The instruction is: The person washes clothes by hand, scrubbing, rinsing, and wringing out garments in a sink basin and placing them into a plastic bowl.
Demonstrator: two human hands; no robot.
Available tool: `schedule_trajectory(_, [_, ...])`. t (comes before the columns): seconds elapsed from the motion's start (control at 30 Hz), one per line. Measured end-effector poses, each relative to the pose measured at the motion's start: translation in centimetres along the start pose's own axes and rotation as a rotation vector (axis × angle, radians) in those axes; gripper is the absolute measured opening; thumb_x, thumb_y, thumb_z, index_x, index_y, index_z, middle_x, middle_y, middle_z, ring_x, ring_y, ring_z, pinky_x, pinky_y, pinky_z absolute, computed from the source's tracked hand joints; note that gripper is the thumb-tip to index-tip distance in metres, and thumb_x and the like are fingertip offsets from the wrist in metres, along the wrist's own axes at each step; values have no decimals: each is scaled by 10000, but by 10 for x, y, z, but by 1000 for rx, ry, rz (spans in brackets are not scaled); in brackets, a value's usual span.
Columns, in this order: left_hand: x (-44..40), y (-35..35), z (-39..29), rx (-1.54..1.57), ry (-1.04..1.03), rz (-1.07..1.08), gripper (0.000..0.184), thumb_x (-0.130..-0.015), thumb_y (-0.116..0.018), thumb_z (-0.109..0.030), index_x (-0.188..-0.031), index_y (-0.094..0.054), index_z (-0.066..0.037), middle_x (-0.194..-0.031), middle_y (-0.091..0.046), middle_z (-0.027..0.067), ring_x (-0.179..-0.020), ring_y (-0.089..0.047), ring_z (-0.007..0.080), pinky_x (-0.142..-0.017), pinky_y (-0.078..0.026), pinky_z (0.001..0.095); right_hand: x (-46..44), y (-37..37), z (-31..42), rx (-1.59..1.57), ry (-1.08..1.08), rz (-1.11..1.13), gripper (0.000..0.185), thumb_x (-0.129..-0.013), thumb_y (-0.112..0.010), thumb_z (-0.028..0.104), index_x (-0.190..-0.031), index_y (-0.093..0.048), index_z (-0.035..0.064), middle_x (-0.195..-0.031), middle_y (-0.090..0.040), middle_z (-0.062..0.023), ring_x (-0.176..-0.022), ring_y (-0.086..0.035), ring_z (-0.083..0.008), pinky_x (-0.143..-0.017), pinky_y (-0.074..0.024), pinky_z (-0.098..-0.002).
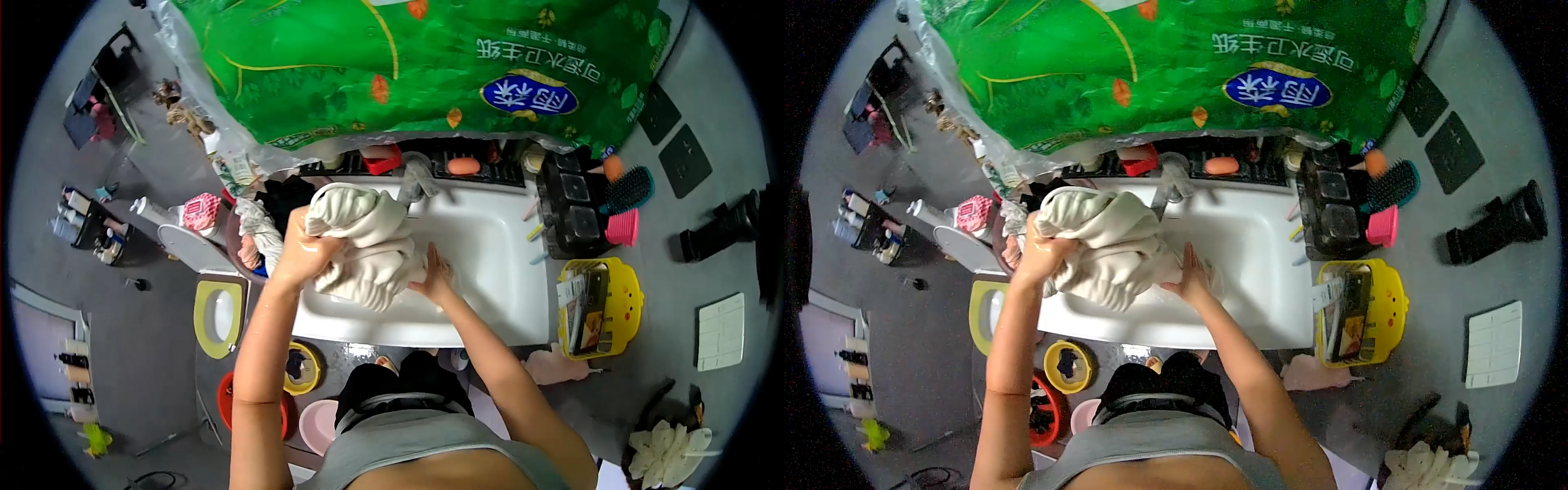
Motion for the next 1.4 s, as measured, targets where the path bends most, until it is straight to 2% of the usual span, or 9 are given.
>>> schedule_trajectory(0.1, [4,7,-33,-100,-41,76,265,-671,-541,45,-928,-600,17,-865,-629,47,-787,-566,97,-714,-454,241,-44,-50,21,104,319,-40,944,-630,-697,445,-1303,-228,-21,-1284,-344,-218,-1167,-364,-335,-979,-310,-395])
schedule_trajectory(0.2, [8,4,-47,-132,-162,167,254,-672,-546,40,-921,-594,35,-896,-616,62,-813,-553,109,-737,-436,238,-54,-76,42,72,375,-94,744,-665,-667,367,-1197,-310,-13,-1166,-410,-174,-1062,-411,-290,-913,-343,-364])
schedule_trajectory(0.47, [44,51,11,-570,104,-53,319,-658,-541,67,-967,-589,-1,-901,-637,49,-834,-578,135,-767,-442,259,-13,16,-20,-679,-273,-463,223,-759,-587,159,-914,-530,8,-852,-586,-55,-783,-535,-171,-736,-429,-283])
schedule_trajectory(0.53, [49,51,58,-383,190,-82,306,-669,-527,61,-962,-587,-4,-880,-641,73,-827,-582,141,-755,-442,267,-16,42,-34,-775,-320,-466,181,-737,-584,81,-890,-516,14,-823,-568,-52,-748,-497,-130,-703,-411,-260])
schedule_trajectory(0.7, [48,35,140,-470,208,-150,354,-651,-521,27,-1002,-536,-14,-894,-609,192,-885,-576,352,-775,-437,337,-12,107,-17,-542,-269,-583,241,-663,-647,51,-835,-482,11,-759,-506,-15,-712,-462,-103,-666,-395,-220])
schedule_trajectory(0.9, [69,19,245,-592,374,-151,406,-617,-569,-49,-970,-371,-11,-832,-568,277,-851,-539,435,-731,-435,441,-5,142,6,-188,-299,-513,304,-631,-661,108,-871,-482,55,-730,-517,-33,-677,-494,-162,-666,-405,-253])
schedule_trajectory(1.1, [115,-13,292,-593,249,-291,443,-723,-640,-180,-1071,-445,11,-870,-597,147,-773,-584,297,-705,-471,357,-13,128,29,292,-272,-346,341,-647,-585,56,-980,-517,80,-777,-584,-86,-766,-572,-282,-704,-439,-345])
schedule_trajectory(1.23, [139,-71,329,223,759,-67,391,-842,-503,-328,-1021,-513,20,-788,-605,110,-692,-586,207,-659,-490,293,-32,104,38,628,-193,-102,408,-644,-557,60,-1051,-543,45,-867,-619,-142,-848,-586,-323,-757,-453,-383])
schedule_trajectory(1.4, [156,-156,301,1031,1264,173,978,-722,-266,-756,-1249,-289,68,-978,-569,231,-958,-556,304,-907,-396,380,-37,85,-4,795,-421,512,374,-667,-544,170,-982,-603,-24,-915,-613,-222,-875,-589,-359,-761,-473,-390])
Point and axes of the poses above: each hand's wrist, its own x-axis away from the middle knuckle, its own y-axis out of the back of the hand, z = x × y, the point moved 6 cm from there along -x, towards the middle knuckle
